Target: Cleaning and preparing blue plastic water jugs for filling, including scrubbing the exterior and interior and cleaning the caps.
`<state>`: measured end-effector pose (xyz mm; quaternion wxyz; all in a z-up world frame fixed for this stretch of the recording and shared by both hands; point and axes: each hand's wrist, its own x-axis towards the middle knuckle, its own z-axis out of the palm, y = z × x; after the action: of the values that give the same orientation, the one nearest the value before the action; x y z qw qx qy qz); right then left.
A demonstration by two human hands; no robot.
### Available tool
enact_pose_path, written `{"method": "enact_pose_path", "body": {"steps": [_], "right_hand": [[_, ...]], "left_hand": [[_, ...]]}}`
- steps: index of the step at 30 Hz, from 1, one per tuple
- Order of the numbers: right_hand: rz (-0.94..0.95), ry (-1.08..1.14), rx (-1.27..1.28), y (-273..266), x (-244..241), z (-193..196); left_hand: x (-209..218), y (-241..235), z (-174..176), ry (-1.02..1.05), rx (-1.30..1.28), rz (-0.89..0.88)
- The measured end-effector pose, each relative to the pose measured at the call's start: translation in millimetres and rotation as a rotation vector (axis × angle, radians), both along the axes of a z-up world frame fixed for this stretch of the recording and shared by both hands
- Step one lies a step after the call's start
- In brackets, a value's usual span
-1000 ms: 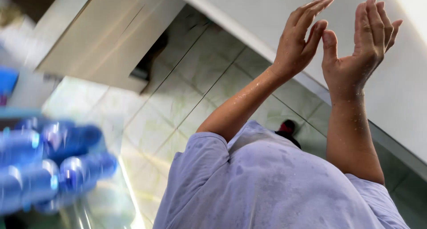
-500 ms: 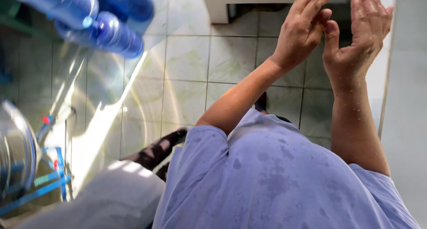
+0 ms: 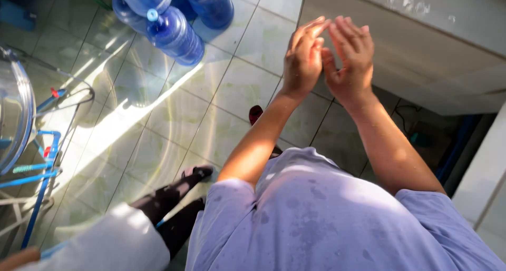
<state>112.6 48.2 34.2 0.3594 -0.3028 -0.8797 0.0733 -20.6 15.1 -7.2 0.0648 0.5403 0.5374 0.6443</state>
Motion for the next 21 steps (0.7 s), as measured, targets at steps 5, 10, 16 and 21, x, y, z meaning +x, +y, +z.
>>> {"method": "enact_pose_path", "body": {"steps": [5,10,16,21], "right_hand": [[0.035,0.027,-0.038,72,-109,-11],[0.087,0.079,0.013,146,-211,-5],[0.12,0.109,-0.082,235,-327,-28],[0.239,0.09,-0.11,315,-424,-46]], "left_hand": [[-103,68,0,-0.068,-0.038,-0.018],[-207,139,5,0.005,-0.083,-0.052],[-319,230,-9,0.045,-0.057,0.057],[-413,291,-27,0.018,-0.185,0.136]]}}
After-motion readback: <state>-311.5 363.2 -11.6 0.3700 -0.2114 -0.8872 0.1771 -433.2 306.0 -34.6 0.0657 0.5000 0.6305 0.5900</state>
